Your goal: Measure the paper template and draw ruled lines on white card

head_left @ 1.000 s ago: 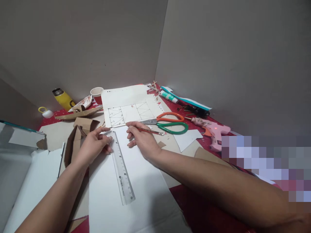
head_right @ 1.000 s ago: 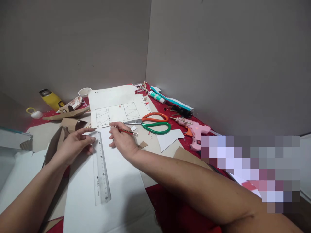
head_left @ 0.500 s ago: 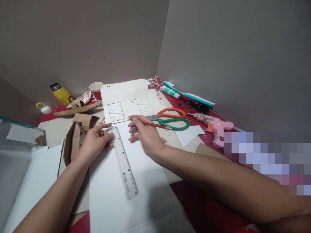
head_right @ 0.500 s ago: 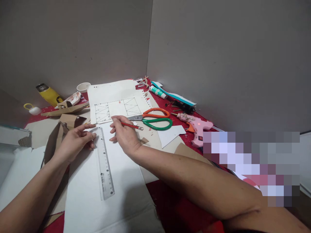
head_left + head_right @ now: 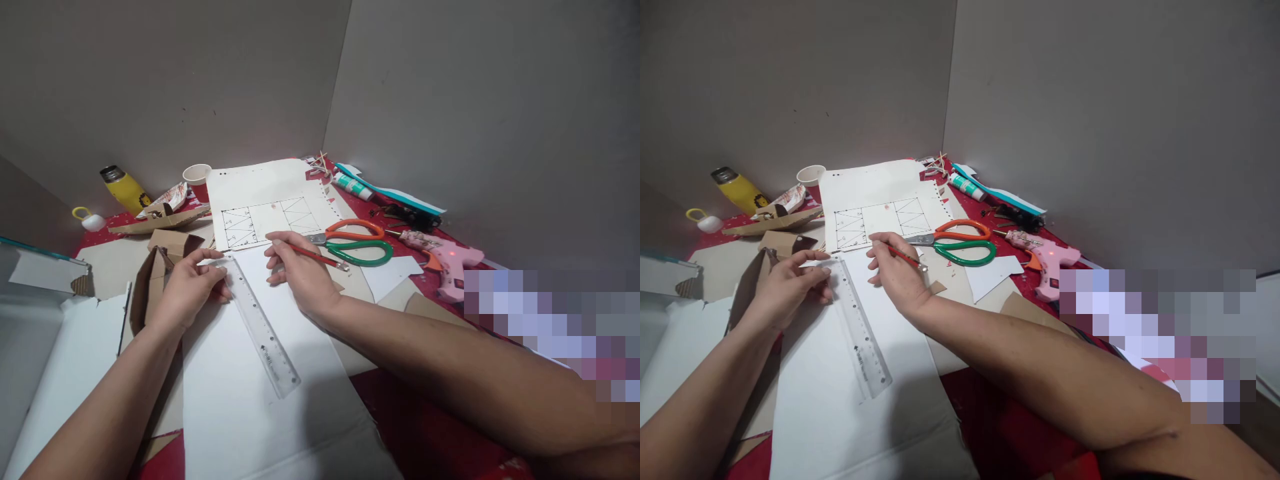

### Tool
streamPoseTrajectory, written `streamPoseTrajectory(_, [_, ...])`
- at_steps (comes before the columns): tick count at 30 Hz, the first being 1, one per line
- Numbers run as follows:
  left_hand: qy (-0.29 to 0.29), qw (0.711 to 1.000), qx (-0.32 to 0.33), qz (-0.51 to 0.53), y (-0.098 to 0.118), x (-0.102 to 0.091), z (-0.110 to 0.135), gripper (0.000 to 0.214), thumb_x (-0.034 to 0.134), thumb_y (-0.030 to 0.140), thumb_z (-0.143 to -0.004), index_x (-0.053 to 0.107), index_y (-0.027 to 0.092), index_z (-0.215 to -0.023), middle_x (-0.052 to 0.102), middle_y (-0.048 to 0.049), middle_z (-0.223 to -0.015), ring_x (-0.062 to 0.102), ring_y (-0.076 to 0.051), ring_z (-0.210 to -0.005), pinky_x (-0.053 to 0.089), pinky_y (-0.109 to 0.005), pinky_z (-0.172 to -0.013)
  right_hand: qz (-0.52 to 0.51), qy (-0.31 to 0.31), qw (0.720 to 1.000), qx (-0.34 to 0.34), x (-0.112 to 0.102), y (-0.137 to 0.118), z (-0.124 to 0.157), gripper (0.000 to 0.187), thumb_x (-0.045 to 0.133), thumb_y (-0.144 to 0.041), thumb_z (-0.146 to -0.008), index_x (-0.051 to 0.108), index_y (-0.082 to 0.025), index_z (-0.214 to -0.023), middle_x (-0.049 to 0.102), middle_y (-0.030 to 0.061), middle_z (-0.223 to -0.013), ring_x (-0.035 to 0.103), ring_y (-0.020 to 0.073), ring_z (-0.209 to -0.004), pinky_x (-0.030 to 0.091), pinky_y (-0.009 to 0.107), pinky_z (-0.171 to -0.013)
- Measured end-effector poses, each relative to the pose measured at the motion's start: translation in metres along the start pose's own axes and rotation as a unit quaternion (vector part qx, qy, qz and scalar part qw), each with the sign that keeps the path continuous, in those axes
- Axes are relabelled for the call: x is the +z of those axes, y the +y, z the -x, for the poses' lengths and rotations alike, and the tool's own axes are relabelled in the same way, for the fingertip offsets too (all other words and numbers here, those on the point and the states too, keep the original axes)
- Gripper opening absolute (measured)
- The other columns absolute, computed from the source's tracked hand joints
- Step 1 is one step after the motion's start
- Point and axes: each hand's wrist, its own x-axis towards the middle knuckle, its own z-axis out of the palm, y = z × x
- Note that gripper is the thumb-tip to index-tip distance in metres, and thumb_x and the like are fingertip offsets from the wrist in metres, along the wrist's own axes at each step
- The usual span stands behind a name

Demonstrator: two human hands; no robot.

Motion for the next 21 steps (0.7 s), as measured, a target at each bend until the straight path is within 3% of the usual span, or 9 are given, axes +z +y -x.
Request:
streamPoseTrajectory(4, [0.030,0.998,0.026,0.052,0.001,0.006,0.001,0.040,0.074,0.025,-0.067,0.055,0.017,-0.102,0.065,0.0029,-0.053,0.060,-0.012,-0.045,0.052,-0.021,-0.047,0.051,-0.056,0.997,-0.009,0.000,-0.001,0.001,0.028,0.066,-0.037,-0.080,0.063,-0.022,-0.104,0.062,0.0000,-0.083,0.061,0.0141,-0.071,0.052,0.024,-0.052])
streamPoseTrajectory(7, [0.067,0.994,0.047,0.078,0.002,0.010,0.003,0.041,0.075,0.023,-0.067,0.054,0.017,-0.102,0.067,0.0030,-0.056,0.063,-0.013,-0.048,0.052,-0.021,-0.049,0.135,-0.128,0.980,-0.064,-0.001,-0.004,0.006,0.040,0.072,-0.039,-0.077,0.062,-0.020,-0.111,0.065,0.0035,-0.093,0.061,0.0149,-0.074,0.053,0.029,-0.065])
streamPoseTrajectory(11, [0.095,0.990,0.055,0.088,0.006,0.013,0.006,0.039,0.074,0.021,-0.069,0.053,0.018,-0.102,0.068,0.0028,-0.062,0.066,-0.013,-0.050,0.053,-0.022,-0.051,0.332,-0.217,0.903,-0.169,-0.004,-0.010,0.016,0.058,0.079,-0.027,-0.070,0.060,-0.021,-0.125,0.066,0.0096,-0.107,0.062,0.0213,-0.082,0.051,0.039,-0.079])
streamPoseTrajectory(13, [0.096,0.990,0.053,0.090,0.008,0.014,0.008,0.036,0.073,0.025,-0.073,0.053,0.018,-0.102,0.068,0.0025,-0.064,0.066,-0.014,-0.051,0.053,-0.023,-0.051,0.400,-0.233,0.863,-0.201,-0.005,-0.012,0.019,0.056,0.074,-0.016,-0.072,0.061,-0.020,-0.126,0.066,0.0111,-0.107,0.062,0.0254,-0.087,0.049,0.041,-0.083])
streamPoseTrajectory(15, [0.107,0.989,0.063,0.081,0.008,0.014,0.009,0.028,0.067,0.033,-0.080,0.054,0.019,-0.100,0.067,0.0020,-0.066,0.066,-0.014,-0.053,0.054,-0.025,-0.053,0.417,-0.225,0.854,-0.216,-0.007,-0.017,0.018,0.048,0.064,-0.009,-0.076,0.064,-0.019,-0.123,0.068,0.0101,-0.099,0.062,0.0258,-0.088,0.049,0.040,-0.082])
streamPoseTrajectory(18, [0.109,0.985,0.132,-0.028,0.005,0.016,0.017,0.019,0.057,0.038,-0.087,0.057,0.019,-0.089,0.069,-0.0030,-0.075,0.069,-0.019,-0.068,0.056,-0.031,-0.066,0.370,-0.200,0.876,-0.236,-0.010,-0.034,0.013,0.036,0.052,-0.010,-0.085,0.066,-0.020,-0.117,0.067,0.0043,-0.086,0.061,0.0202,-0.079,0.049,0.033,-0.074])
streamPoseTrajectory(20, [0.053,0.960,0.194,-0.193,0.001,0.023,0.026,0.023,0.052,0.038,-0.090,0.064,0.018,-0.093,0.073,-0.0102,-0.094,0.070,-0.026,-0.091,0.055,-0.039,-0.083,0.338,-0.191,0.885,-0.258,-0.013,-0.053,0.010,0.029,0.048,-0.016,-0.092,0.068,-0.021,-0.112,0.066,0.0020,-0.083,0.060,0.0174,-0.076,0.047,0.029,-0.071])
streamPoseTrajectory(21, [0.009,0.933,0.217,-0.287,-0.002,0.028,0.032,0.029,0.051,0.038,-0.091,0.066,0.016,-0.103,0.072,-0.0145,-0.110,0.067,-0.030,-0.106,0.052,-0.043,-0.092,0.336,-0.189,0.883,-0.268,-0.013,-0.064,0.009,0.026,0.049,-0.019,-0.093,0.069,-0.020,-0.109,0.066,0.0017,-0.084,0.060,0.0167,-0.075,0.046,0.028,-0.070])
